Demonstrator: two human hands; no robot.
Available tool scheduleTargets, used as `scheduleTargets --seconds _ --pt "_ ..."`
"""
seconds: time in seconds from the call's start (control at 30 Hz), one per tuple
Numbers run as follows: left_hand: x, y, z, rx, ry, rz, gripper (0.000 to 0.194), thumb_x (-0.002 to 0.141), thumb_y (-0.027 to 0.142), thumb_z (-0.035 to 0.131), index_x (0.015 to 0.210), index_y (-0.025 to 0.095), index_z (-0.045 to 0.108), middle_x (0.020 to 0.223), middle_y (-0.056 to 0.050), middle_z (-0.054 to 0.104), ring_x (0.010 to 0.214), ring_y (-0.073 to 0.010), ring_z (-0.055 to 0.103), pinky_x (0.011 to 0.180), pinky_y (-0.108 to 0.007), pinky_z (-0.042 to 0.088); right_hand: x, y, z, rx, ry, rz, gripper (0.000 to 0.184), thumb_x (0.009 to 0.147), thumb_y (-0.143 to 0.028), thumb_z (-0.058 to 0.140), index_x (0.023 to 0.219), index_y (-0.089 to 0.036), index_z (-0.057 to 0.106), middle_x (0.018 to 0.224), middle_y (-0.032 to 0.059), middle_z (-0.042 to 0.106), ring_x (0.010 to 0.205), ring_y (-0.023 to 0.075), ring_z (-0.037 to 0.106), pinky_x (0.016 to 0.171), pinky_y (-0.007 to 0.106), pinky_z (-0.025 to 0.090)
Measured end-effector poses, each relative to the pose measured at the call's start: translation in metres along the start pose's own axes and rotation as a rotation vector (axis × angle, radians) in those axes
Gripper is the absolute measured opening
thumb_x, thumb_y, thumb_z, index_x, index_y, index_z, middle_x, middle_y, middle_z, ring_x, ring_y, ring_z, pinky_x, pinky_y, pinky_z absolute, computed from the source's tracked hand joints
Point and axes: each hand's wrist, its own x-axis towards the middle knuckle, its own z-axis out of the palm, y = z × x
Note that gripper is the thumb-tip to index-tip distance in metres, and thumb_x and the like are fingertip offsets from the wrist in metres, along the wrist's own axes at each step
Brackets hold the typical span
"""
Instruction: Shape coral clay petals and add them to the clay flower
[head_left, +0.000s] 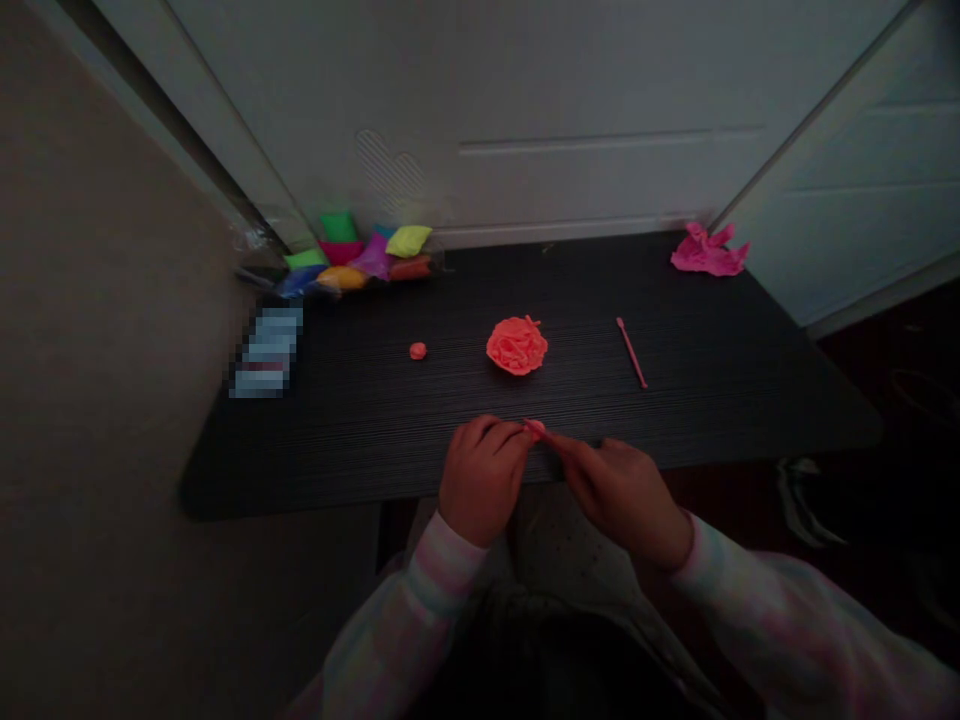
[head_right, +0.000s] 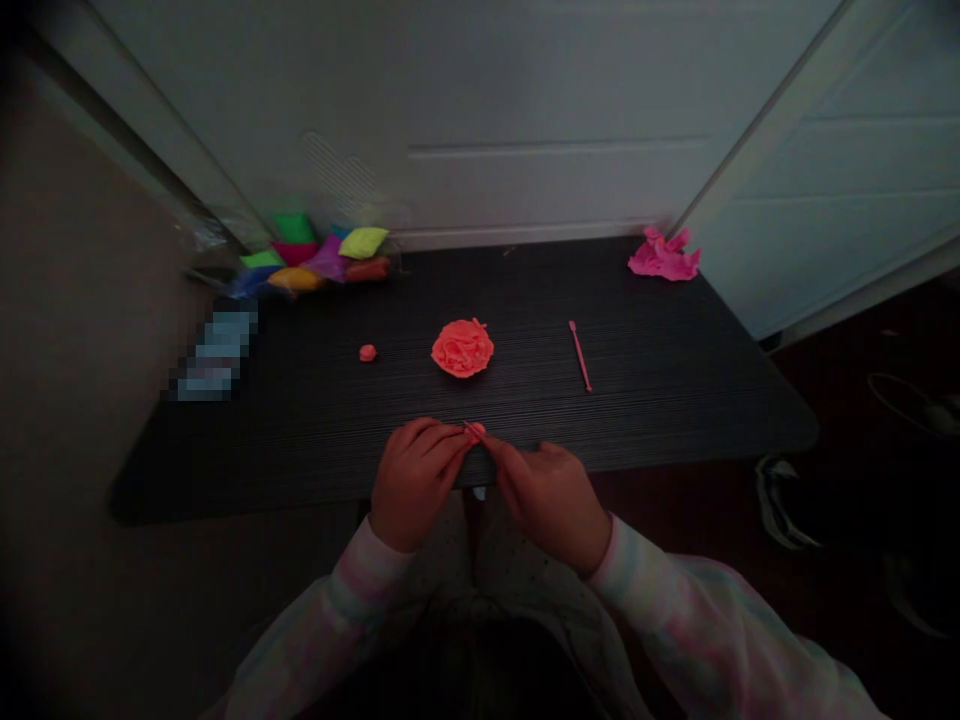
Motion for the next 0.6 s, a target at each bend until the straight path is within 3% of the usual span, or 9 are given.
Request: scheduleTargets --seconds 0.4,0.6 --pt "-0.0003 -0.0003 0.0006 0.001 -0.006 0.017 0.016 0.082 0.019 0.049 0.091 0.019 0.063 0.091 -0.001 0.068 0.088 -0.0181 0.051 0.079 -0.033 0.042 0.0056 -0.0009 -0.0011 -0.094 -0.006 -0.064 0.033 0.083 -0.013 0.042 0.114 -0.013 0.053 0.064 0.0006 0.067 0.051 0.0122 0.057 0.054 0.028 0.033" --pt "-0.0002 0.0009 -0.0004 -0.007 -0.002 0.008 0.016 0.082 0.019 0.049 0.09 0.019 0.063 0.089 -0.003 0.068 0.088 -0.0177 0.052 0.078 -0.034 0.043 0.0032 -0.001 0.0008 -0.107 -0.017 -0.069 0.034 0.082 -0.012 0.043 0.115 -0.013 0.053 0.065 0.0013 0.067 0.052 0.0111 0.057 0.055 0.027 0.033"
